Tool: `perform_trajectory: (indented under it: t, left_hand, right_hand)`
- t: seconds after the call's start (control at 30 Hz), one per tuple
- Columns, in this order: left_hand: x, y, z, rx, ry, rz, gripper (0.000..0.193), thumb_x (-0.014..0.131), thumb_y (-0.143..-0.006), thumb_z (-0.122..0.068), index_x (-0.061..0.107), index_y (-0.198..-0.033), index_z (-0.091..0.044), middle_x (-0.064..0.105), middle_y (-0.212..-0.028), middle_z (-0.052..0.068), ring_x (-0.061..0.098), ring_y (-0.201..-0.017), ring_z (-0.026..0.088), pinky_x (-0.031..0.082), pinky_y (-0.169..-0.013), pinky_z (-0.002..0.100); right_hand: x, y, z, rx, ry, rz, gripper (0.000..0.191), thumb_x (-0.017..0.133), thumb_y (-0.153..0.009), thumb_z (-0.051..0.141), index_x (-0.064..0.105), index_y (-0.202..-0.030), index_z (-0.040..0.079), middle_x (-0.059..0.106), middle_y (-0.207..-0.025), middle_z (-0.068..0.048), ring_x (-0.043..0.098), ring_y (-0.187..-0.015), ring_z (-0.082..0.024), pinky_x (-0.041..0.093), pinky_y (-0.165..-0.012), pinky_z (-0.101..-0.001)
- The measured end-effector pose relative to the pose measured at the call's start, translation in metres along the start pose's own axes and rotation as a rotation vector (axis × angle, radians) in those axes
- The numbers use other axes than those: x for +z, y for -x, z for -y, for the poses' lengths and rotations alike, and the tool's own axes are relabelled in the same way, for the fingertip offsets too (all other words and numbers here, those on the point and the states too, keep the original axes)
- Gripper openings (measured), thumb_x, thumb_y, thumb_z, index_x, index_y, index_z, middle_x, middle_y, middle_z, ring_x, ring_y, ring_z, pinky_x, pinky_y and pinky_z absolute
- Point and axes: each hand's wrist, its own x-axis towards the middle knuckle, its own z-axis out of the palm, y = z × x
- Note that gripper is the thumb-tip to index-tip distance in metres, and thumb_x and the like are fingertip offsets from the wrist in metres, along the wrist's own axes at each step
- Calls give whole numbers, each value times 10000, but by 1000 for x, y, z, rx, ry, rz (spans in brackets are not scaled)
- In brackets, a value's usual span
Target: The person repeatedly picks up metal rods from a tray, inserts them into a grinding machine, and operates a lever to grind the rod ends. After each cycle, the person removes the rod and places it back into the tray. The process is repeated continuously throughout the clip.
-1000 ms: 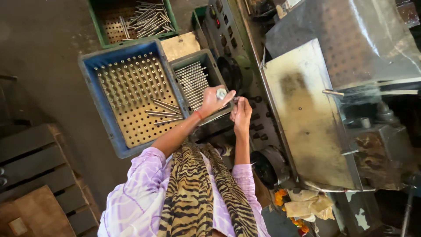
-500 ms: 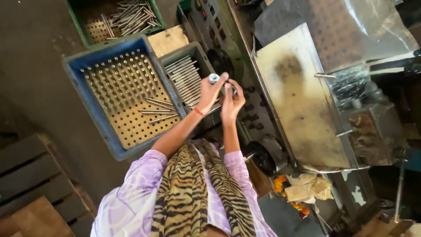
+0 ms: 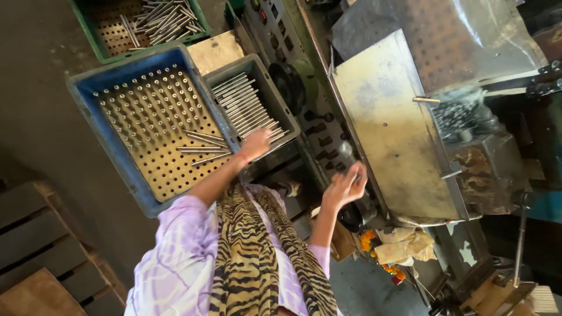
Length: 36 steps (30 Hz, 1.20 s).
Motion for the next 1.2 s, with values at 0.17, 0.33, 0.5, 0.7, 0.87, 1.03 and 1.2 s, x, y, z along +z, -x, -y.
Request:
perform_trajectory:
  t: [0.17, 0.33, 0.5, 0.7, 0.87, 1.03, 1.2]
  left_hand:
    - [-75, 69, 69, -240, -347, 38, 186, 621, -932, -219, 668, -944, -39, 690, -945, 199, 679, -881, 382, 553, -774, 506]
    - [-96, 134, 94, -169, -748, -201, 131, 605, -947, -210, 639, -1031, -115, 667, -1046, 118, 631, -973, 366, 534, -850, 473]
    - [-102, 127, 102, -169, -682, 13, 122, 536, -964, -213, 590, -1041, -134, 694, -970, 157, 664, -908, 375, 539, -775, 505]
    - [-94, 137, 99, -232, -285, 46, 303, 509, -1070, -363, 523, -1078, -61, 692, -802, 233, 655, -737, 431, 482, -651, 549]
    - [-59, 118, 62, 5, 50, -400, 196, 573, -1067, -279, 568, -1009, -91, 614, -738, 148, 581, -586, 282, 458, -498, 451]
    - [-40, 75, 7, 25, 412, -206, 200, 602, -1092, -243, 599, -1090, -43, 577, -750, 151, 530, -671, 256, 467, -621, 407]
    - [-37, 61, -62, 240, 399, -84, 202, 597, -1080, -184, 617, -1260, -94, 671, -887, 122, 673, -773, 143, 508, -682, 388]
  right_hand:
    - [-58, 44, -13, 99, 271, -48, 228, 695, -1004, 191, 676, -1141, 9, 499, -666, 34, 375, -476, -42, 332, -441, -235]
    - [-74, 52, -24, 171, 237, -28, 220, 694, -1003, 172, 681, -1132, -6, 397, -569, 46, 319, -460, -34, 273, -432, -231]
    - [-58, 51, -26, 88, 324, 46, 227, 684, -1018, 172, 681, -1152, -11, 499, -629, 39, 414, -498, -38, 338, -461, -230]
    - [-36, 68, -21, 23, 445, 161, 240, 681, -1023, 186, 700, -1150, -17, 530, -657, 27, 452, -525, -38, 351, -473, -222]
    - [-18, 81, -19, 40, 399, 226, 243, 682, -1007, 177, 701, -1151, -18, 565, -690, 31, 458, -536, -33, 352, -477, -219]
    - [12, 80, -9, 31, 313, 322, 241, 699, -1004, 161, 705, -1152, -29, 565, -705, 31, 472, -556, -34, 359, -490, -223]
    - [38, 81, 7, 143, 55, 341, 275, 682, -1015, 193, 675, -1185, -23, 478, -655, 57, 392, -515, -22, 307, -475, -226]
